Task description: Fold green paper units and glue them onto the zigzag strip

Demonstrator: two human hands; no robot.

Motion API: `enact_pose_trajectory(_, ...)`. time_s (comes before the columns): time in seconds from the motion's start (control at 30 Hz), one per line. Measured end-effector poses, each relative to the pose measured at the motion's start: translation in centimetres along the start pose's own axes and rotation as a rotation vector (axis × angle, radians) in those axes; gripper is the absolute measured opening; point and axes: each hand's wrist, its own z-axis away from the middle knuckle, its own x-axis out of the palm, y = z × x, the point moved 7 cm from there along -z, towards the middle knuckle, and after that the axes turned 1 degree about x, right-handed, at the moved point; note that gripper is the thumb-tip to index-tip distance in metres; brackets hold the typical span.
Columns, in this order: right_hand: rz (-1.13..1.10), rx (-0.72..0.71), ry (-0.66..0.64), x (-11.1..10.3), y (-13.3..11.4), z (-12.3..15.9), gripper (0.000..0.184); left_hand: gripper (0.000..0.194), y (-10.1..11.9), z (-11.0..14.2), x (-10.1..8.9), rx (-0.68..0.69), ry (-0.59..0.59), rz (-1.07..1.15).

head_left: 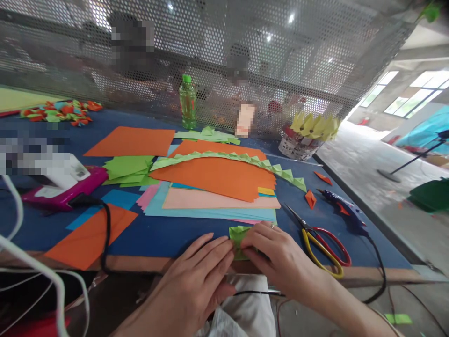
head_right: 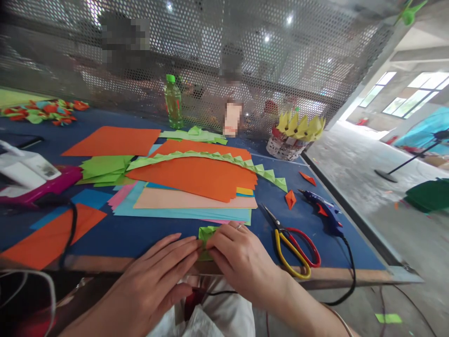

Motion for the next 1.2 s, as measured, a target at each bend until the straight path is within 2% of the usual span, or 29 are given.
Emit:
enact_pose_trajectory(0.13,-0.029,-0.057,-0.034,0.1,0.2,0.0,0.018,0.032,-0.2,0.4,0.4,0.002,-0.026,0.012)
enact_pose_trajectory(0.27,-0.002,-0.122,0.005,0.0,0.1,0.4,0.019,0.036,-0.4,0.7,0.6,0.023,-0.057,-0.01)
enact_pose_trajectory(0.47,-0.022,-0.185,0.056,-0.1,0.0,1.1,0.018,0.056,-0.3,0.7,0.2,0.137,-0.203,-0.065)
enact_pose_trajectory(0.6,-0.022,-0.205,0.082,-0.2,0.1,1.2,0.022,0.061,-0.8,0.6,-0.3,0.124,-0.186,-0.037)
enact_pose_trajectory(0.73,-0.011,-0.22,0.106,-0.3,0.2,1.2,0.021,0.065,-0.8,0.6,0.0,0.185,-0.219,-0.06)
enact_pose_trajectory(0.97,-0.037,-0.214,0.096,-0.3,0.3,1.4,0.018,0.06,-1.0,0.3,-0.2,0.187,-0.237,-0.047)
enact_pose_trajectory(1.2,0.006,-0.266,0.091,-0.1,0.0,1.8,0.019,0.048,-1.4,0.5,-0.3,0.142,-0.236,0.066)
